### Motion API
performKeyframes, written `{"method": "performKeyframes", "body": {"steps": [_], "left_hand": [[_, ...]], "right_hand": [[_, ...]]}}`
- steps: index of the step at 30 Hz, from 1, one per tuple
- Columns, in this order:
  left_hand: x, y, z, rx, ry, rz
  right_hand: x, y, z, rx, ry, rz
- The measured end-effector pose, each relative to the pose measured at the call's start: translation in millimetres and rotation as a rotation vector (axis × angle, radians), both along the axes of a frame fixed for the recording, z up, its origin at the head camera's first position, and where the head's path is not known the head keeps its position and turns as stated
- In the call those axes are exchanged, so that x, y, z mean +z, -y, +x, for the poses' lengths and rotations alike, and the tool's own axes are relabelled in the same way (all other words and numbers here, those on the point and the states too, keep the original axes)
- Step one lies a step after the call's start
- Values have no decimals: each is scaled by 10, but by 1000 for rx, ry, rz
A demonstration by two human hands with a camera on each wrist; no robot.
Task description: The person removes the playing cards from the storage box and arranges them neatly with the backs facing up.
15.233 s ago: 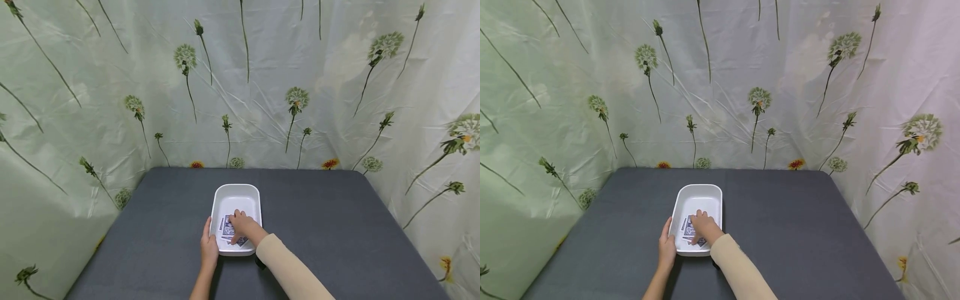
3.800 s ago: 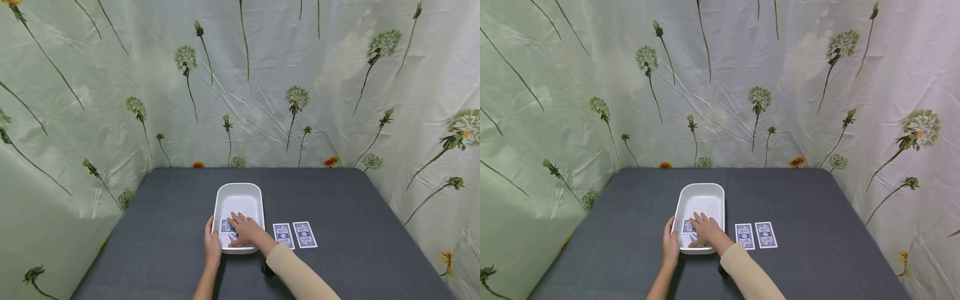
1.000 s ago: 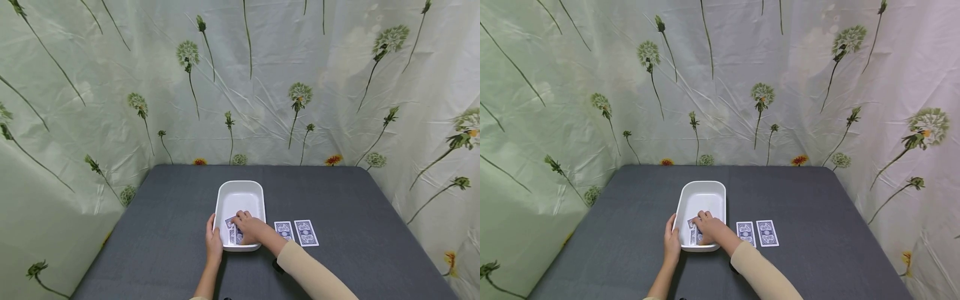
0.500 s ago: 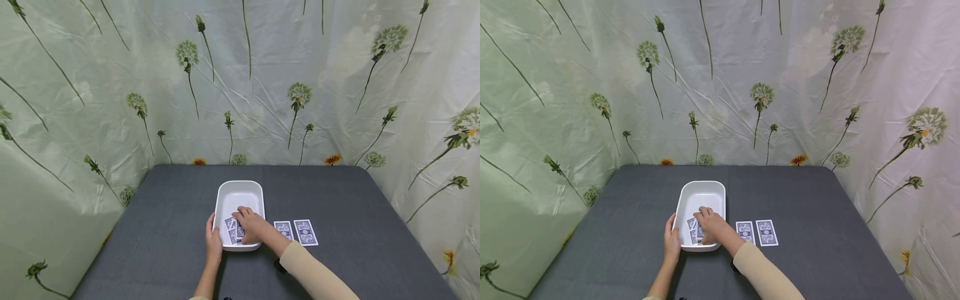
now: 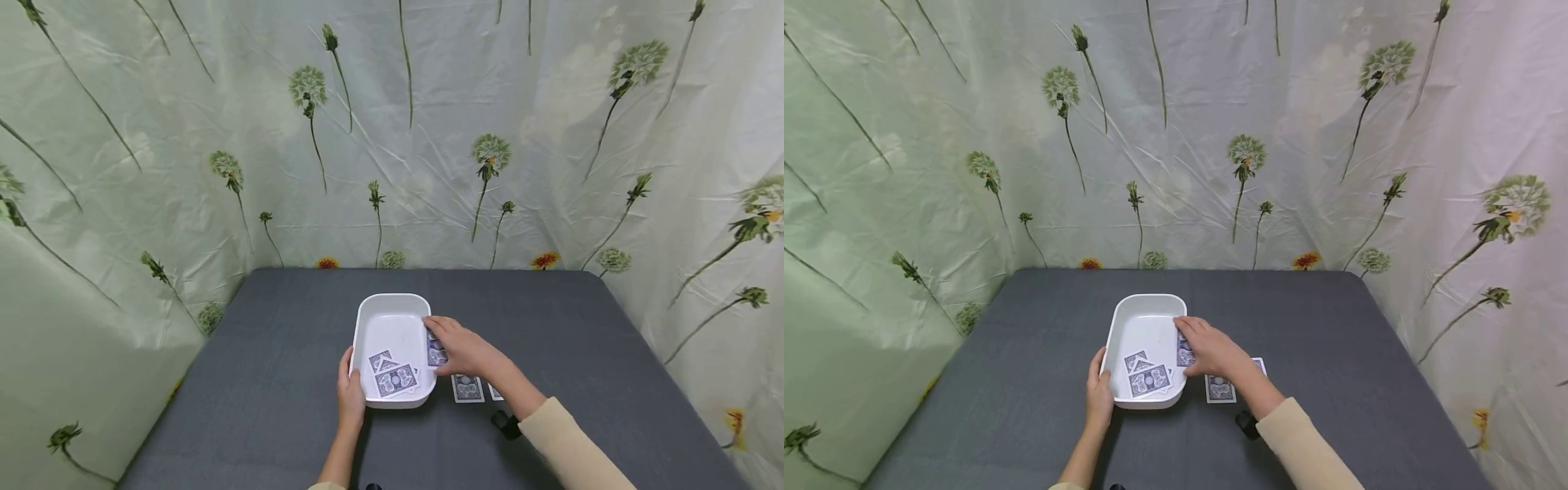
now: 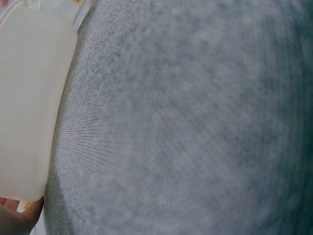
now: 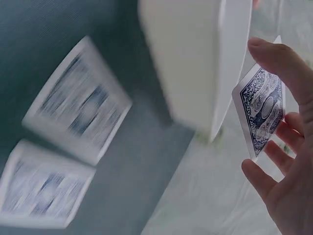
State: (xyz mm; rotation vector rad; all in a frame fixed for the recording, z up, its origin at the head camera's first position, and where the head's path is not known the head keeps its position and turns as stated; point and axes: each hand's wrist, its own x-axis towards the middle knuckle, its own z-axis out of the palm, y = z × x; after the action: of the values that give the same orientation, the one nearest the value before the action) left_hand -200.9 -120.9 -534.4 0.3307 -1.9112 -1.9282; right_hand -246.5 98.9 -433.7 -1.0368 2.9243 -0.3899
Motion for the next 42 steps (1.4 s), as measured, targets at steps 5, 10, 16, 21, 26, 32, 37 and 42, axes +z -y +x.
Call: {"method": "performKeyframes", "body": {"steps": [5,10,16,21,26,32,37,42], "left_hand": [[-13,-7,15,2,0,20],[1,-9,3,-16,-11,20],[14,-3,-23,-11,-8,22],[12,2,-37,-14,0,17],[2,-6,-38,-18,6,15],[-10,-15,-18,-15,0,1],[22,-21,-16,-6,2,-9],[23,-26,-18,-2,-3,6]], "right_hand": [[-140,-574,43,-127,49,7],[-323,-1088,56,-194,76,31],[-496,-1445,67,-201,118,87],[-512,-1529,22,-200,189,152],[-495,-1540,-40,-234,297,220],[-466,-1533,-55,-265,417,234],[-430,-1532,-68,-279,485,216],[-457,-1569,-64,-260,457,235]]}}
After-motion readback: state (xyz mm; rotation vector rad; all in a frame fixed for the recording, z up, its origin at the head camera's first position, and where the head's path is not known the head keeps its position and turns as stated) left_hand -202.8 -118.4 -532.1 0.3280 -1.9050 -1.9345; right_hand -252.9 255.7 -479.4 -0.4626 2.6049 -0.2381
